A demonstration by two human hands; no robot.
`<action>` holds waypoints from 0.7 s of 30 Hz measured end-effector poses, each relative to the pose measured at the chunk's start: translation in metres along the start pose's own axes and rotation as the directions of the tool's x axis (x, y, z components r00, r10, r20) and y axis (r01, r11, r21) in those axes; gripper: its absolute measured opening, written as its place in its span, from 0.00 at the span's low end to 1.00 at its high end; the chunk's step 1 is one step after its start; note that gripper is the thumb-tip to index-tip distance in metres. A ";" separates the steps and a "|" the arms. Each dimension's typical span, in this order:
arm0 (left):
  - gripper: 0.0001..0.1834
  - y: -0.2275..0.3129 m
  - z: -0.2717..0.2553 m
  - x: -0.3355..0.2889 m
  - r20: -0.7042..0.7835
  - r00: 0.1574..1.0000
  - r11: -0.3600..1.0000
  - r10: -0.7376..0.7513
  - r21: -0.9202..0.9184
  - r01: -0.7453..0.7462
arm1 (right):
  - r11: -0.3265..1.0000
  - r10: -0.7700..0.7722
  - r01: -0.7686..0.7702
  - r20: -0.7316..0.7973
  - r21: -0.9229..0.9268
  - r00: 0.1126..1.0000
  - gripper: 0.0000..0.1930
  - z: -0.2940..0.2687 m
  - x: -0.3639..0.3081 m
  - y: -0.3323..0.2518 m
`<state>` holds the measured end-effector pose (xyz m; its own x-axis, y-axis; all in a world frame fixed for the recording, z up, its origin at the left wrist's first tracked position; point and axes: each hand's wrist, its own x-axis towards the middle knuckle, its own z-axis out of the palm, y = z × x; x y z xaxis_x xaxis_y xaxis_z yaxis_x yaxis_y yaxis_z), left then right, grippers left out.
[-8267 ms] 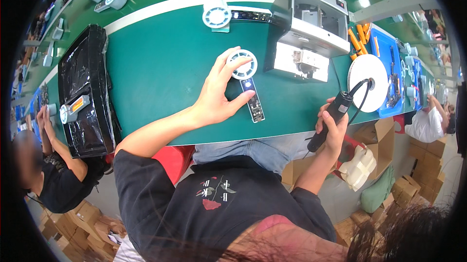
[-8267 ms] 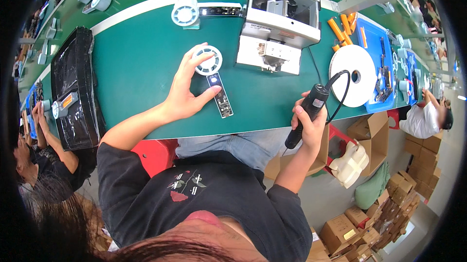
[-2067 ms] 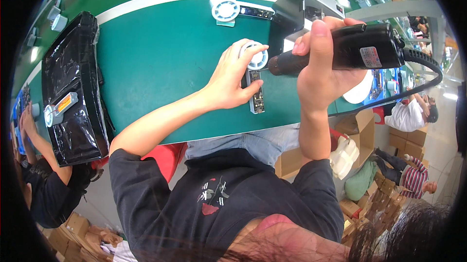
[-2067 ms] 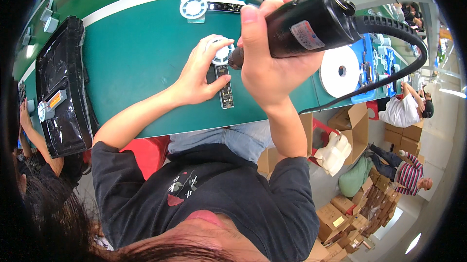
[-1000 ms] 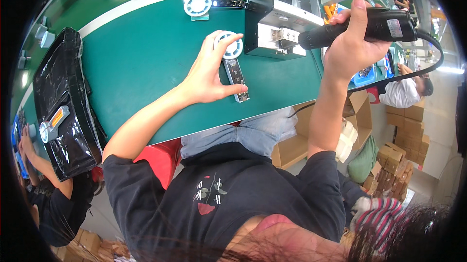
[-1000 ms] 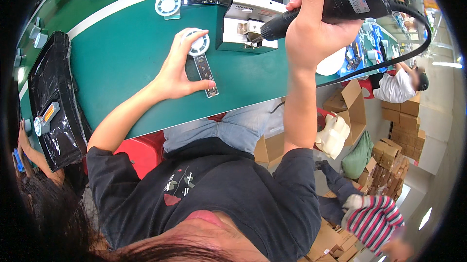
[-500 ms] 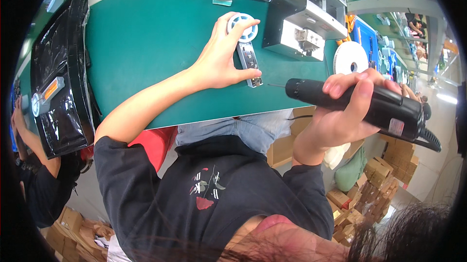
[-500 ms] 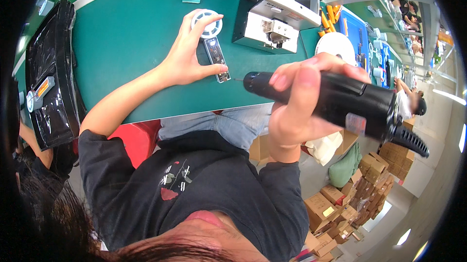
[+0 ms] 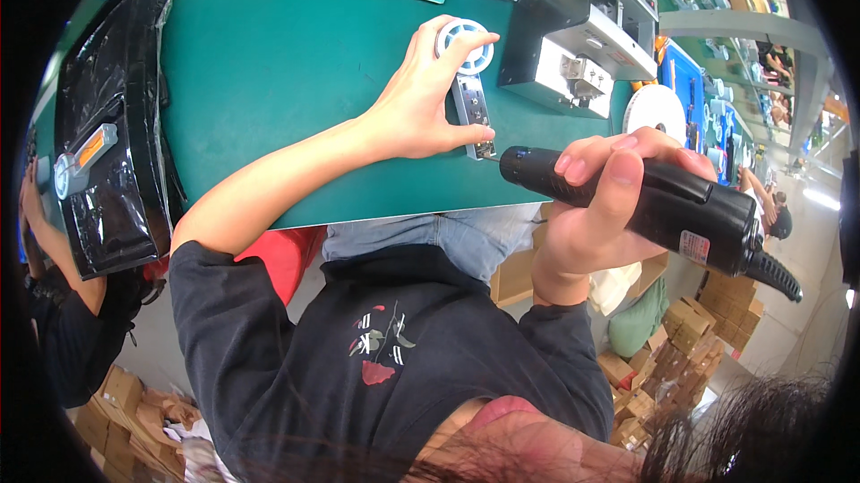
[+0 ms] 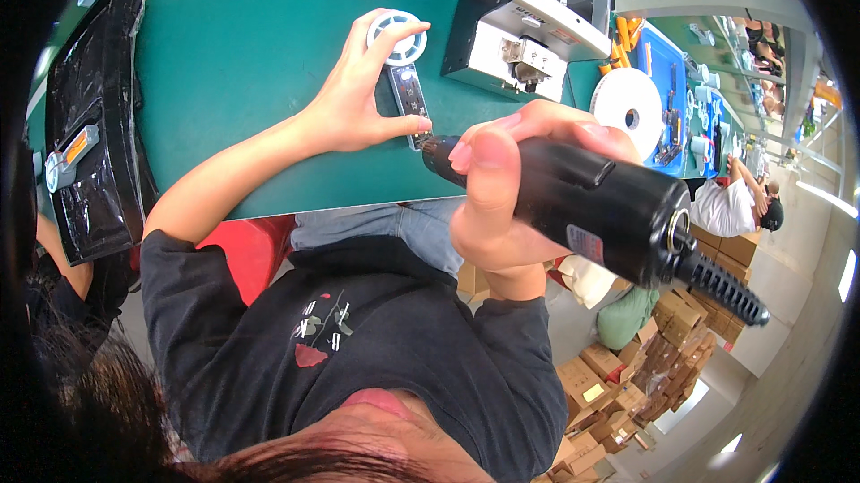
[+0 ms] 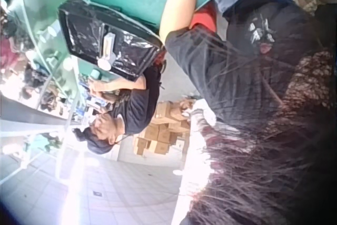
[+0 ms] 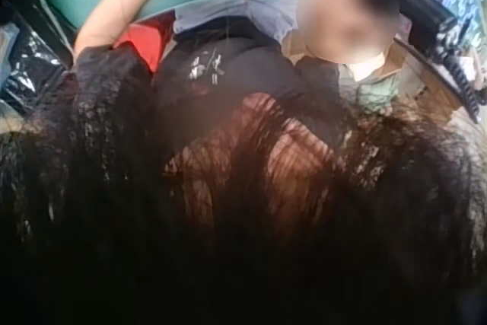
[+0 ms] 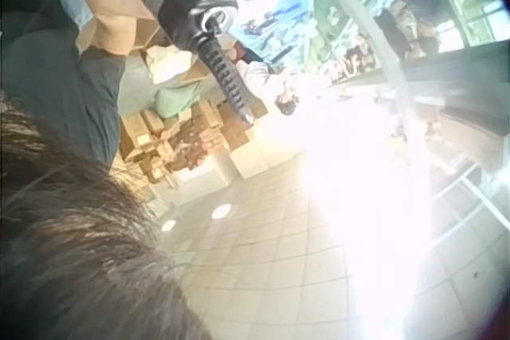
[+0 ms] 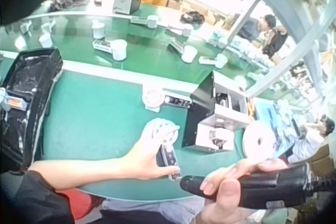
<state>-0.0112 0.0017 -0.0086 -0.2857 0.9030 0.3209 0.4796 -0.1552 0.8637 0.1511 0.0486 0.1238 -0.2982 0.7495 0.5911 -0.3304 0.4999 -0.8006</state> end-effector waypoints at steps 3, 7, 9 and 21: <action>0.59 0.000 0.000 -0.001 -0.012 1.000 1.000 0.008 0.004 -0.008 | 0.998 -0.062 0.062 0.061 -0.003 0.996 0.34 -0.001 -0.007 0.003; 0.59 0.000 0.001 -0.002 -0.024 1.000 1.000 0.016 -0.011 -0.016 | 0.995 -0.099 0.103 0.131 -0.017 0.986 0.34 -0.007 -0.013 0.007; 0.59 0.000 0.002 -0.003 -0.024 1.000 1.000 0.017 -0.017 -0.018 | 0.996 -0.093 0.092 0.121 0.021 0.988 0.34 -0.006 -0.015 0.006; 0.60 -0.003 -0.001 -0.002 -0.029 0.999 0.998 0.029 0.055 -0.028 | 0.987 0.070 -0.073 0.023 0.146 0.997 0.28 -0.017 0.022 -0.003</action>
<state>-0.0128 0.0003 -0.0111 -0.2959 0.8859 0.3573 0.5324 -0.1576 0.8317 0.1610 0.0711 0.1371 -0.3409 0.7727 0.5354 -0.4350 0.3752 -0.8185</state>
